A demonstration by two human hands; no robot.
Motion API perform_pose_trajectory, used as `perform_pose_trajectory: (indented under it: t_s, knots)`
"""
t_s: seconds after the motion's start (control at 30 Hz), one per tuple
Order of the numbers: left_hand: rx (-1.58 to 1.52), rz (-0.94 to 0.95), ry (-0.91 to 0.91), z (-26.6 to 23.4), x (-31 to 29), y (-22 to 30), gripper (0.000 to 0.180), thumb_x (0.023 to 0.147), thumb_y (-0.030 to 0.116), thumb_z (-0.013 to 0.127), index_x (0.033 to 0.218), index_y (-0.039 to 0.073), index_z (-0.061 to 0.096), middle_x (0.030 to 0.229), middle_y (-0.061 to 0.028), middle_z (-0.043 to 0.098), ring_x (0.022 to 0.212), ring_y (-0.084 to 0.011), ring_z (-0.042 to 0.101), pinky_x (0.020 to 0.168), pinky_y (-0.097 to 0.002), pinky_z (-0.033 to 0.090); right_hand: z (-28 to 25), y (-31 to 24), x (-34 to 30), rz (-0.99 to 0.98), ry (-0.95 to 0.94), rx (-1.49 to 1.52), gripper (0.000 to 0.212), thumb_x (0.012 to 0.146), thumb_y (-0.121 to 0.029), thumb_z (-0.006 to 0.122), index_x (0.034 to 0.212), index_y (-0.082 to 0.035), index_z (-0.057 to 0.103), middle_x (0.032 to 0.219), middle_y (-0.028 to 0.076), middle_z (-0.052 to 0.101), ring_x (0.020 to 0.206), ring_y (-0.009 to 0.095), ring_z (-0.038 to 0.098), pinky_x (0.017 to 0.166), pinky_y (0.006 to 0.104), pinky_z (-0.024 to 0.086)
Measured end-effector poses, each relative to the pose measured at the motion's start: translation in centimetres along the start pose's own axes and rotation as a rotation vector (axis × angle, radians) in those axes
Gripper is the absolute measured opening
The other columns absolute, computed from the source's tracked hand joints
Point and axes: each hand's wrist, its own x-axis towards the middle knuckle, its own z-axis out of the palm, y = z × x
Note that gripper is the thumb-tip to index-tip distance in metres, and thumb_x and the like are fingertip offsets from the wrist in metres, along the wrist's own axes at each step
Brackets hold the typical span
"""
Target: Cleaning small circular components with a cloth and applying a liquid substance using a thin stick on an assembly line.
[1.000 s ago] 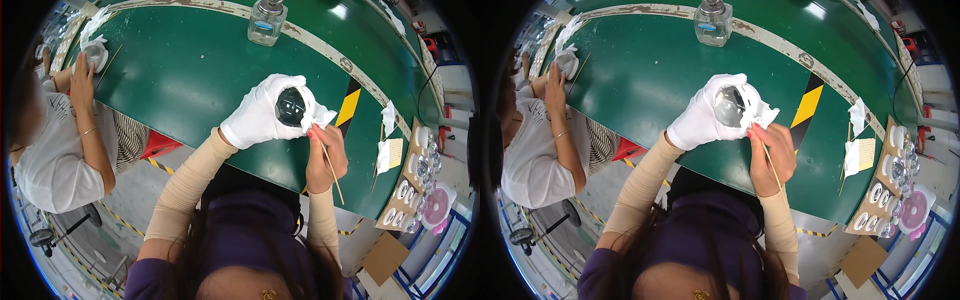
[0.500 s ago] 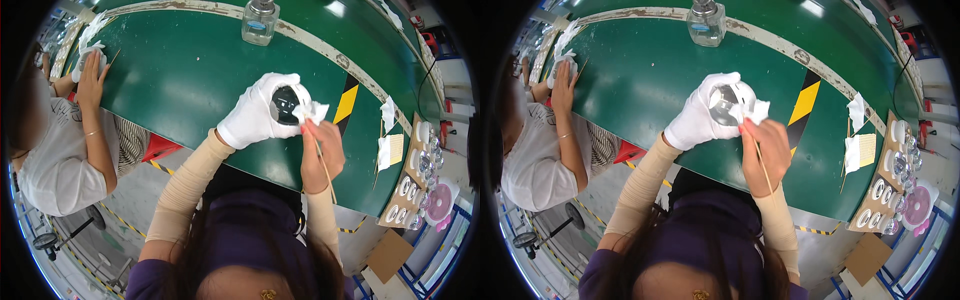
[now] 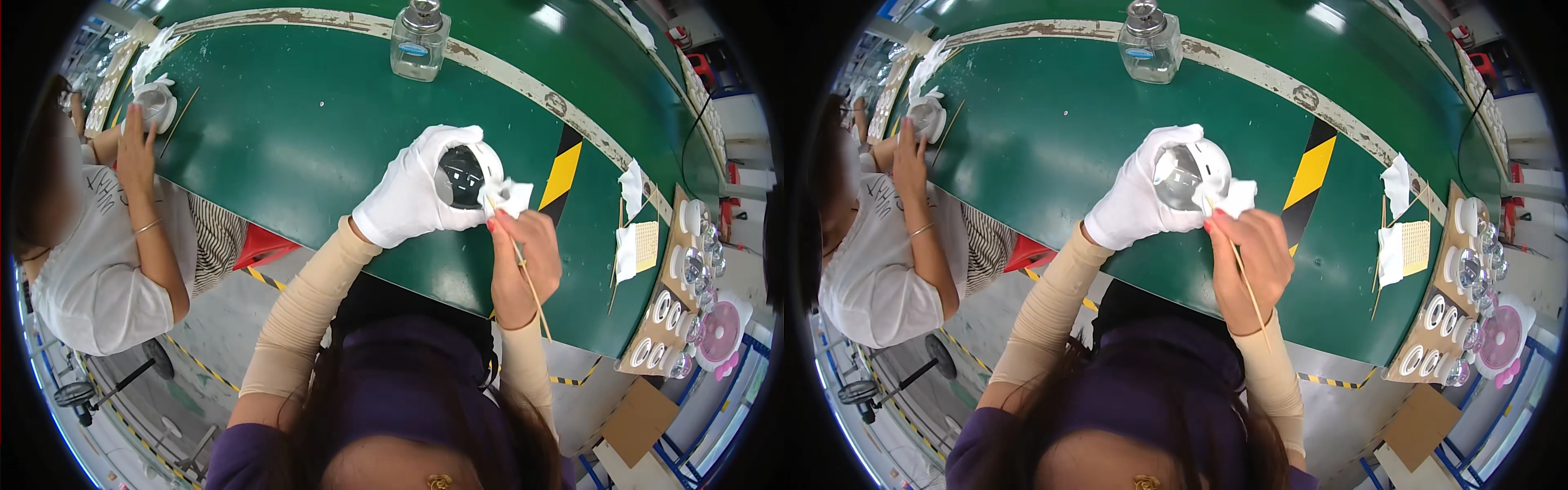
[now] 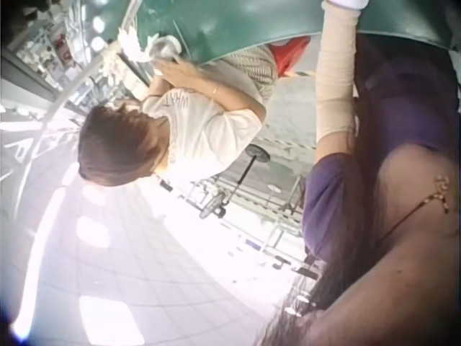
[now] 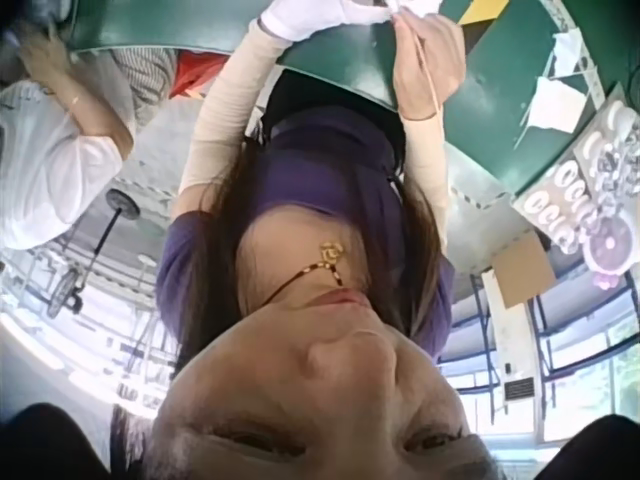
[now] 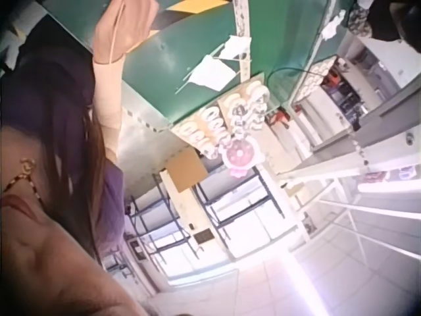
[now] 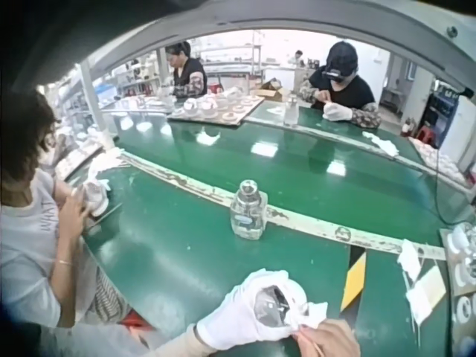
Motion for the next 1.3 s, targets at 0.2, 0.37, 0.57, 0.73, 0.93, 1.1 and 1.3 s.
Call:
perform_pose_trajectory:
  t_s: [0.2,0.37,0.57,0.73,0.93,1.1,1.3]
  knots:
    - [-0.062,-0.087,-0.035,0.2,-0.2,-0.4,0.082,0.060,0.023,0.089,0.130,0.010,0.047,0.116,-0.0108,0.060,0.107,-0.0298,0.060,0.094,-0.0383,0.048,0.5,0.4,0.0,-0.047,0.016,0.028,0.016,0.075,0.008,0.073,0.089,0.003,0.068,0.079,0.013,0.062,0.074,0.025,0.059,0.068,0.0313,0.047]
    - [0.000,0.023,-0.004,0.1,0.0,-0.4,0.081,0.061,0.023,0.089,0.129,0.009,0.048,0.116,-0.0120,0.059,0.107,-0.0302,0.060,0.093,-0.0380,0.049,0.8,0.6,-0.1,-0.022,0.027,0.028,0.018,0.074,0.008,0.073,0.090,0.002,0.068,0.080,0.013,0.062,0.076,0.026,0.059,0.071,0.0320,0.047]
    - [-0.147,-0.087,-0.022,0.4,-0.2,-0.7,0.081,0.060,0.020,0.087,0.129,0.009,0.049,0.119,-0.0124,0.056,0.108,-0.0301,0.060,0.094,-0.0367,0.048,1.5,0.8,-1.0,-0.040,0.051,0.017,0.019,0.076,0.008,0.072,0.093,0.001,0.068,0.098,0.011,0.062,0.091,0.026,0.059,0.079,0.0314,0.047]
    - [-0.077,-0.081,-0.029,0.2,-0.3,-0.5,0.079,0.061,0.020,0.087,0.129,0.009,0.049,0.119,-0.0128,0.056,0.108,-0.0300,0.060,0.094,-0.0366,0.048,2.4,1.3,-1.1,0.042,0.073,0.054,0.017,0.079,0.007,0.070,0.095,0.001,0.068,0.107,0.014,0.062,0.095,0.023,0.059,0.079,0.0290,0.047]
    - [-0.019,-0.035,-0.008,0.2,-0.1,-0.8,0.079,0.061,0.021,0.087,0.129,0.009,0.049,0.122,-0.0141,0.055,0.110,-0.0305,0.059,0.095,-0.0373,0.048,2.5,1.3,-2.7,0.100,0.032,0.287,0.012,0.078,0.006,0.071,0.088,0.001,0.070,0.114,0.017,0.060,0.107,0.029,0.059,0.088,0.0351,0.047]
    - [-0.004,-0.046,-0.021,0.1,-0.2,-0.7,0.085,0.058,0.026,0.090,0.131,0.008,0.048,0.122,-0.0153,0.055,0.109,-0.0319,0.060,0.097,-0.0383,0.047,2.4,1.7,-1.2,0.318,0.094,0.305,0.012,0.085,0.007,0.065,0.097,0.006,0.067,0.105,0.013,0.063,0.094,0.017,0.061,0.080,0.0256,0.047]
    - [0.250,-0.057,0.002,-0.1,-0.9,0.5,0.096,0.063,0.024,0.089,0.140,0.006,0.036,0.124,-0.0117,0.058,0.112,-0.0245,0.058,0.108,-0.0376,0.035,1.8,1.5,-1.6,0.262,0.075,0.259,0.012,0.085,0.006,0.066,0.097,0.005,0.067,0.103,0.011,0.063,0.090,0.015,0.061,0.077,0.0241,0.047]
